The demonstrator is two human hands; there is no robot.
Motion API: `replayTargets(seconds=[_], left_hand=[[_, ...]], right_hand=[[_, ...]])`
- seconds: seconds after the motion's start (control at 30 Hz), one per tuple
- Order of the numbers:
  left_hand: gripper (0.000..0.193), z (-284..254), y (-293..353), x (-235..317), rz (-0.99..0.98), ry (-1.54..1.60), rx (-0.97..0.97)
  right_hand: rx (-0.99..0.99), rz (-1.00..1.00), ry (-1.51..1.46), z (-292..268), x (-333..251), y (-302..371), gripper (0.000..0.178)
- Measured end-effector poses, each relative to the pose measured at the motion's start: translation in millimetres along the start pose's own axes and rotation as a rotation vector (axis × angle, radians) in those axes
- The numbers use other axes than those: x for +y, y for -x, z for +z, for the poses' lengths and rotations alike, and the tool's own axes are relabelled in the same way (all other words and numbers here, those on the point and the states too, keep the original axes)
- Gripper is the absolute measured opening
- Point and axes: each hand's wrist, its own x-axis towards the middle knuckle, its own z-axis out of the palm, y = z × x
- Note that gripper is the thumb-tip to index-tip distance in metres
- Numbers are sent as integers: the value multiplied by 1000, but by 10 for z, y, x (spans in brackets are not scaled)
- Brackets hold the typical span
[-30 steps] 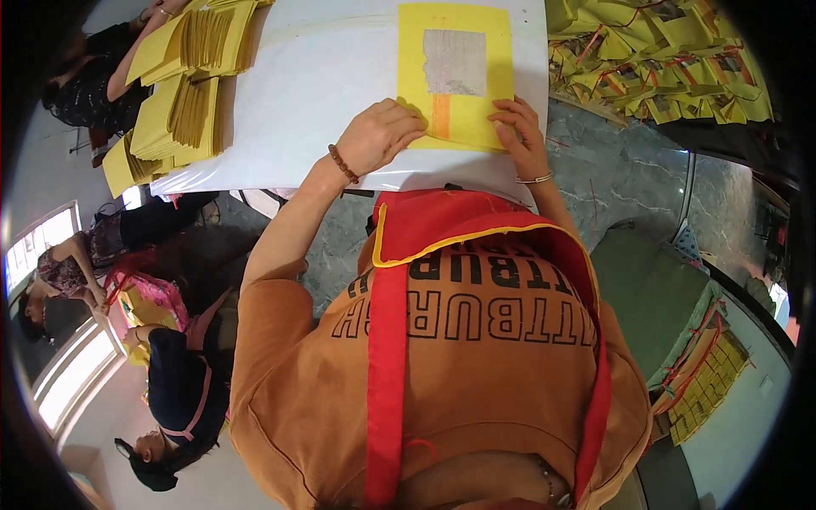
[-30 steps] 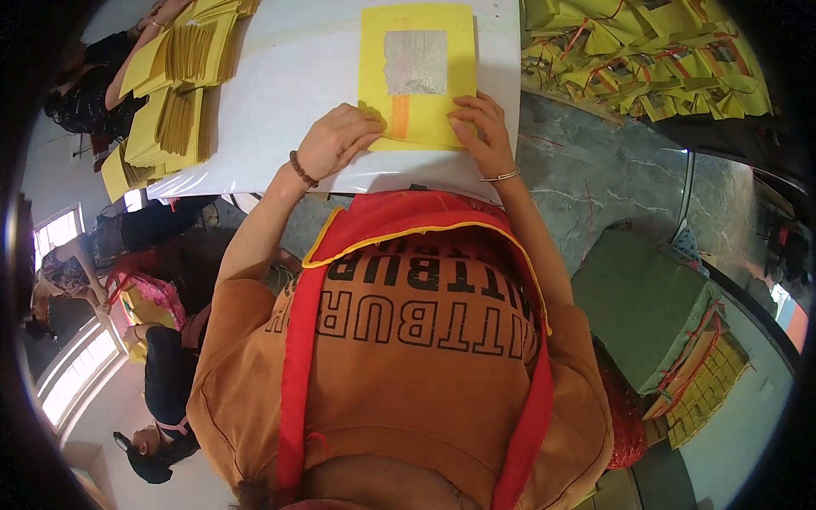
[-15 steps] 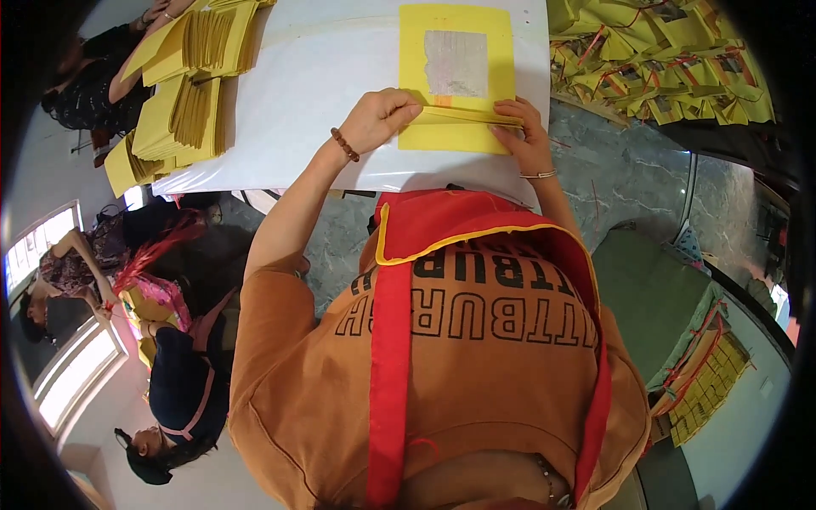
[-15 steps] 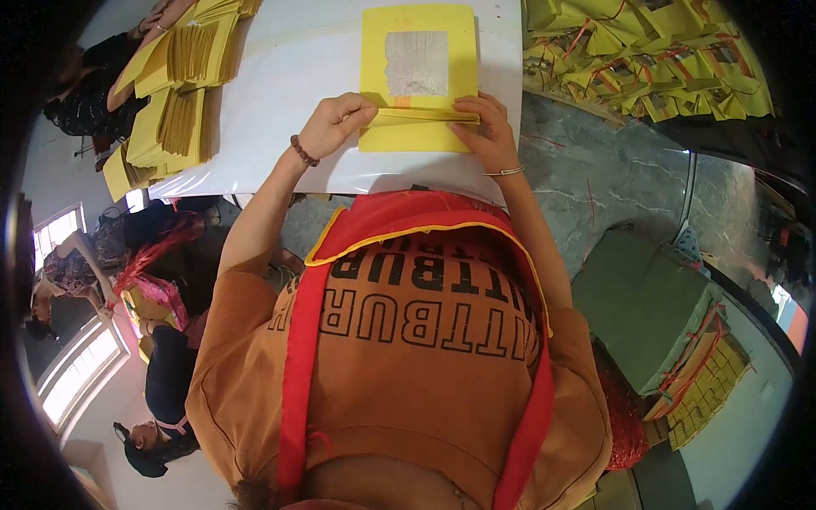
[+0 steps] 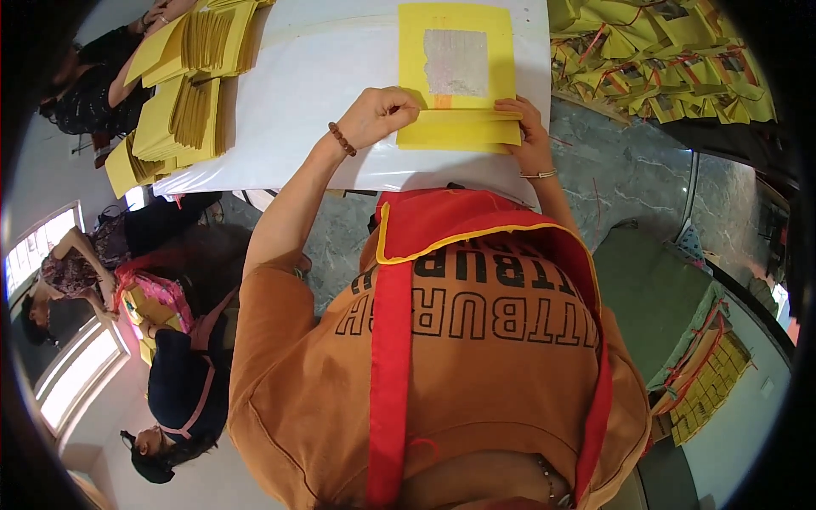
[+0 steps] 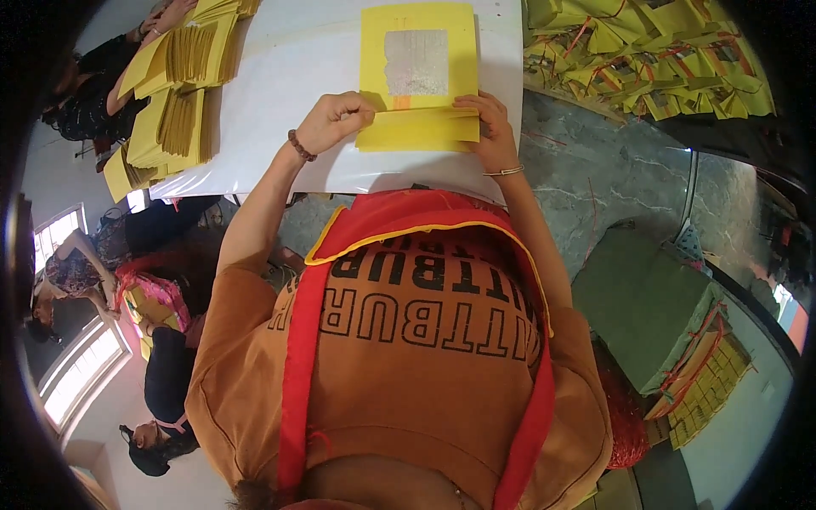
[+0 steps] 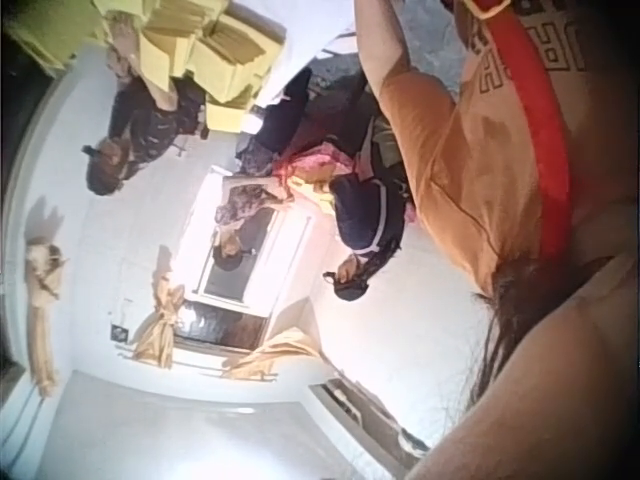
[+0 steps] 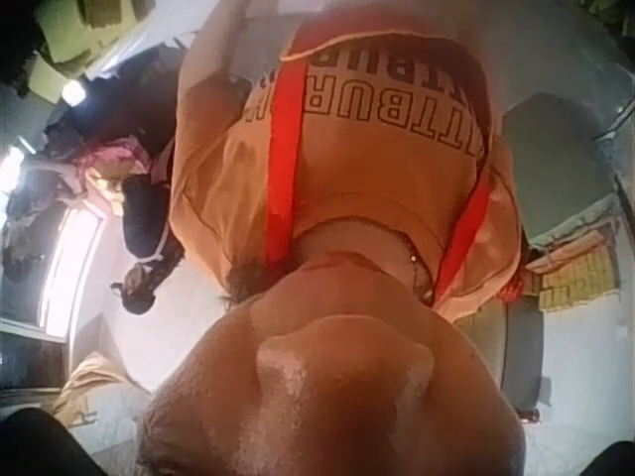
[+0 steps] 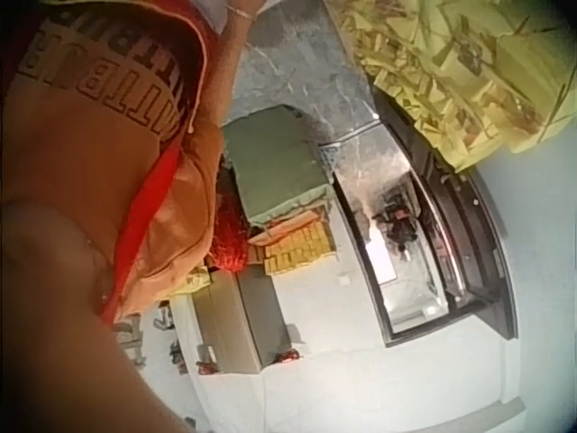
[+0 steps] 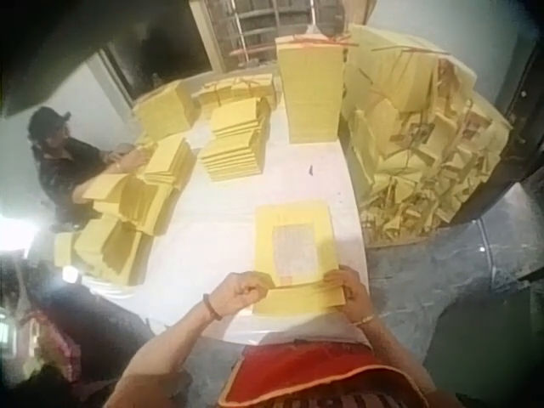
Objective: Folding sheets of yellow paper into stacks on a table.
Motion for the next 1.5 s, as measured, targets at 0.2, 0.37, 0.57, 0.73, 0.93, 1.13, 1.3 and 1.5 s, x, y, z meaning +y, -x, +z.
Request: replayTargets(seconds=[0.2, 0.37, 0.57, 0.73, 0.93, 1.13, 1.3, 1.5], left_hand=[[13, -47, -28, 37, -21, 69, -81], [16, -81, -33, 43, -39, 61, -118], [17, -86, -31, 77, -37, -1, -123], [21, -14, 16, 54, 97, -105, -39], [45, 127, 38, 208, 634, -819, 41], [57, 100, 34, 125, 625, -791, -97], [57, 38, -5, 126, 635, -709, -138], [41, -13, -10, 148, 631, -605, -143]], right_hand=[[-54, -32, 58, -34, 46, 14, 39], [-56, 22, 18, -19, -6, 3, 38], [-84, -46, 64, -40, 3, 13, 39], [18, 107, -59, -2, -96, -52, 30], [65, 275, 55, 36, -137, -154, 22], [90, 274, -76, 53, -90, -130, 21], [58, 260, -96, 31, -16, -128, 21], [83, 318, -196, 30, 61, -94, 21]])
